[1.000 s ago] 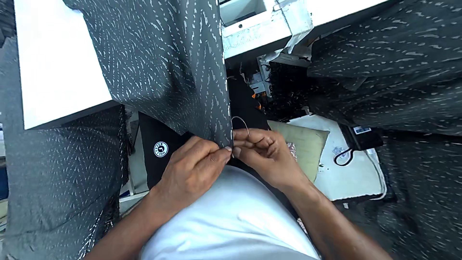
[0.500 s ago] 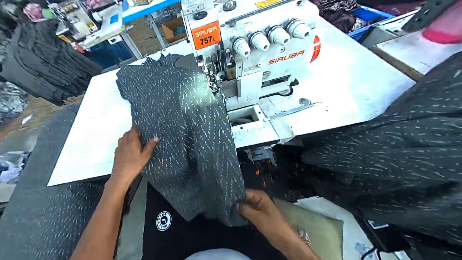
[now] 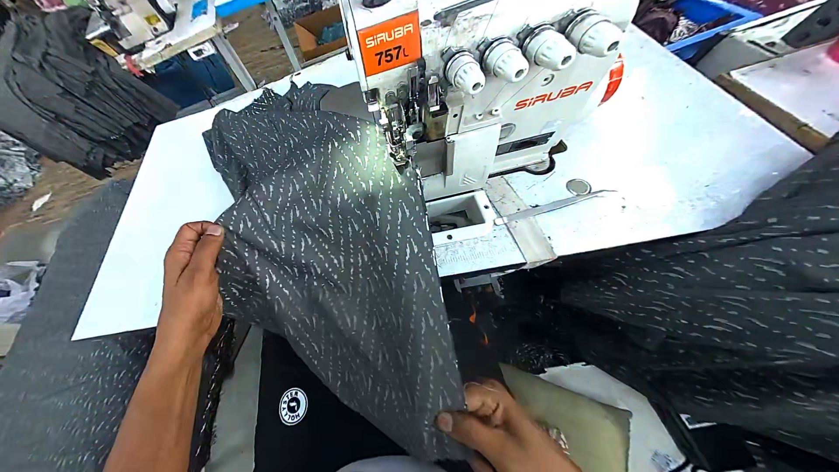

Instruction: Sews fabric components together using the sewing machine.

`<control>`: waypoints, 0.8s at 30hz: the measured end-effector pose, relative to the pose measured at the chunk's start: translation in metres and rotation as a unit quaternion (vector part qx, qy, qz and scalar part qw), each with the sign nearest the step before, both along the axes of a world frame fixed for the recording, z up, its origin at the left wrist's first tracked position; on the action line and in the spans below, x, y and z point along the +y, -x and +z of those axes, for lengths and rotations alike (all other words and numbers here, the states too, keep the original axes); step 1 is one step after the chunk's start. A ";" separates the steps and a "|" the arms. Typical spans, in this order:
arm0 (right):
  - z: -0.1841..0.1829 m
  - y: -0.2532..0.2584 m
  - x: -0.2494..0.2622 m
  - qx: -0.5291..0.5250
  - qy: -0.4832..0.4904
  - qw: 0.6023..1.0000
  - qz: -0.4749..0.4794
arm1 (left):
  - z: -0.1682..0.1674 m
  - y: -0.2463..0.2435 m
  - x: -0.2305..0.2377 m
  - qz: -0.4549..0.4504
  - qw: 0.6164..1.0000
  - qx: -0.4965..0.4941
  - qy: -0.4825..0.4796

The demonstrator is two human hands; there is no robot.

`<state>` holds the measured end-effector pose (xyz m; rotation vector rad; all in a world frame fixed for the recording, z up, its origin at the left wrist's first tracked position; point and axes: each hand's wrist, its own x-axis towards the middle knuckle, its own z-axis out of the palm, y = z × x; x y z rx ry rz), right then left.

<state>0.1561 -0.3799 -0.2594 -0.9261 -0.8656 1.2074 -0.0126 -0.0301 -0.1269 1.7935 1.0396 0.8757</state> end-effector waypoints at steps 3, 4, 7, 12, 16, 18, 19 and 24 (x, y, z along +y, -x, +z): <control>0.010 0.001 0.002 0.025 0.026 0.999 -0.013 | 0.006 -0.007 0.003 0.020 0.997 -0.039 0.064; 0.012 -0.001 0.004 0.035 0.025 0.999 -0.015 | 0.010 -0.010 0.006 0.029 0.994 -0.051 0.089; 0.012 -0.011 0.020 0.048 0.011 0.999 -0.018 | 0.022 -0.017 0.026 0.036 0.986 -0.064 0.150; 0.024 -0.029 0.049 0.100 -0.034 0.994 -0.017 | 0.054 -0.040 0.055 0.021 0.965 -0.109 0.237; 0.030 -0.034 0.066 0.130 -0.019 0.991 -0.041 | 0.052 -0.056 0.096 0.015 0.989 0.114 -0.098; 0.034 -0.033 0.069 0.116 -0.019 0.992 -0.048 | 0.058 -0.065 0.075 -0.052 0.936 0.207 -0.282; 0.035 -0.031 0.071 0.109 -0.009 0.992 -0.057 | 0.058 -0.074 0.050 -0.078 0.918 0.214 -0.324; 0.041 -0.024 0.067 0.100 0.017 0.991 -0.086 | 0.032 -0.106 -0.069 -0.201 0.898 0.245 -0.306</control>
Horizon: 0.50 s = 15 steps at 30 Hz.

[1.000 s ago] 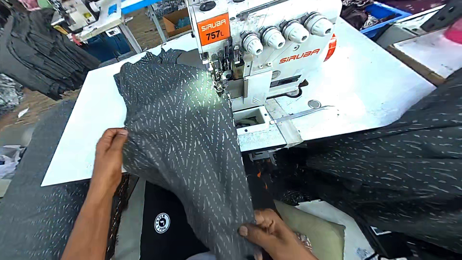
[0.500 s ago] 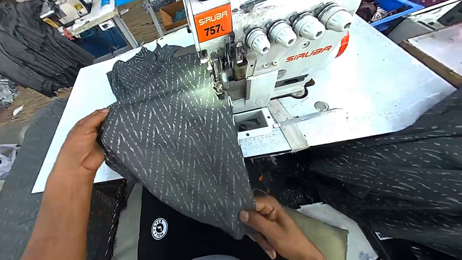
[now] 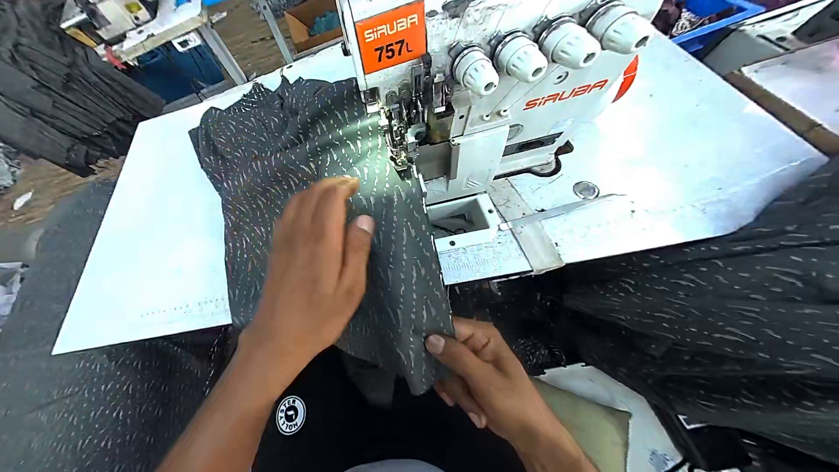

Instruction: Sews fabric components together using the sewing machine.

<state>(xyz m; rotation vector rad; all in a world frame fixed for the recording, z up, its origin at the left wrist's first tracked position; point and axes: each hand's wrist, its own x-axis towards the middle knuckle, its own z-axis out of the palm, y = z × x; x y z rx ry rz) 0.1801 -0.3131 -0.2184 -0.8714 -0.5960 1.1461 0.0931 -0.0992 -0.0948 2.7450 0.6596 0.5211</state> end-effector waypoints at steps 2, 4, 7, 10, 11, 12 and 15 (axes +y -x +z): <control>0.003 -0.001 -0.002 -0.008 -0.002 1.000 -0.005 | -0.013 -0.007 0.000 -0.004 0.999 0.032 -0.032; 0.003 -0.004 0.001 -0.010 0.009 1.000 -0.013 | -0.016 -0.012 0.007 -0.002 0.998 0.047 -0.038; 0.011 -0.007 0.011 -0.013 0.012 0.999 -0.037 | -0.015 -0.020 0.021 0.000 0.998 0.064 -0.017; 0.024 -0.014 0.029 -0.018 0.028 0.997 -0.066 | -0.017 -0.037 0.046 -0.003 0.997 0.077 -0.003; 0.029 -0.018 0.036 -0.023 0.029 0.996 -0.076 | -0.014 -0.045 0.055 -0.001 0.996 0.088 0.000; 0.034 -0.021 0.042 -0.029 0.029 0.996 -0.084 | -0.012 -0.051 0.063 0.003 0.995 0.099 0.001; 0.045 -0.031 0.062 -0.044 0.026 0.993 -0.105 | -0.009 -0.069 0.085 0.013 0.993 0.120 0.003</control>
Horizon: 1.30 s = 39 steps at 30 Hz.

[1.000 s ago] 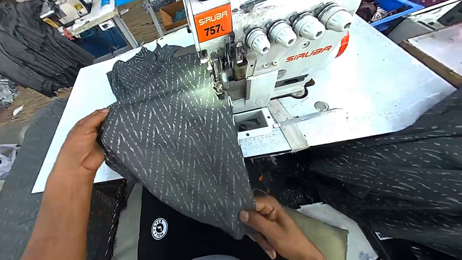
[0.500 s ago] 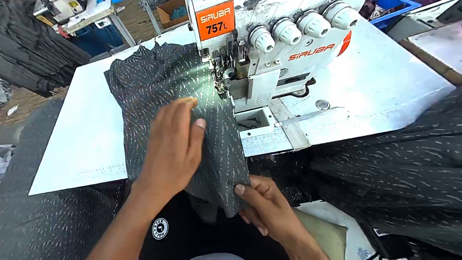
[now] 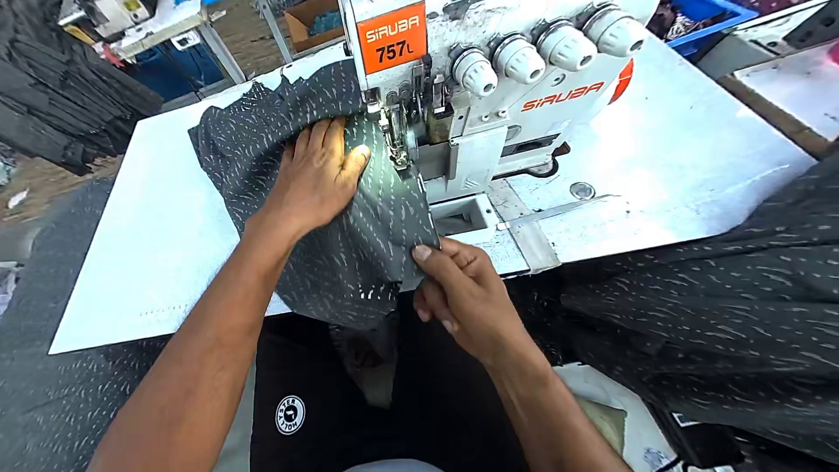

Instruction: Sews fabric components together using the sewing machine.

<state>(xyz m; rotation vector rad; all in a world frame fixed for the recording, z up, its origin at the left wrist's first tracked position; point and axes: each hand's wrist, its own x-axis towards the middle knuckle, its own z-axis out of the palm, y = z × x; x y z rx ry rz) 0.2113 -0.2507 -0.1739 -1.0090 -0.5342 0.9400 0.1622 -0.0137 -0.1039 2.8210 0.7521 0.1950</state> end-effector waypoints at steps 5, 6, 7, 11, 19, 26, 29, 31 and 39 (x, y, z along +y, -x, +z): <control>0.019 -0.016 0.030 0.005 0.028 0.999 -0.029 | 0.002 -0.024 0.034 0.012 1.000 0.023 -0.001; 0.022 -0.019 0.034 0.003 0.042 0.999 -0.029 | 0.001 -0.029 0.041 0.014 1.000 0.026 -0.001; 0.025 -0.021 0.037 0.002 0.055 0.998 -0.034 | 0.001 -0.032 0.047 0.015 1.000 0.020 -0.011; 0.028 -0.021 0.039 0.014 0.061 0.997 -0.040 | 0.009 -0.012 0.026 -0.072 0.963 -0.208 -0.155; 0.033 -0.028 0.046 -0.018 0.094 0.993 -0.063 | -0.016 0.024 -0.012 -0.291 0.913 -0.282 0.054; 0.038 -0.023 0.047 -0.019 0.140 0.985 -0.103 | -0.013 0.013 0.014 -0.296 0.919 -0.260 0.034; 0.030 0.001 0.023 -0.129 0.106 0.978 -0.121 | -0.007 0.026 -0.012 -0.226 0.954 -0.192 -0.035; 0.016 0.015 0.013 -0.294 0.073 0.933 -0.196 | -0.008 0.037 -0.038 -0.191 0.961 -0.182 -0.079; 0.016 -0.018 0.038 -0.638 0.144 0.712 -0.256 | -0.013 0.058 -0.095 -0.140 0.940 -0.298 0.092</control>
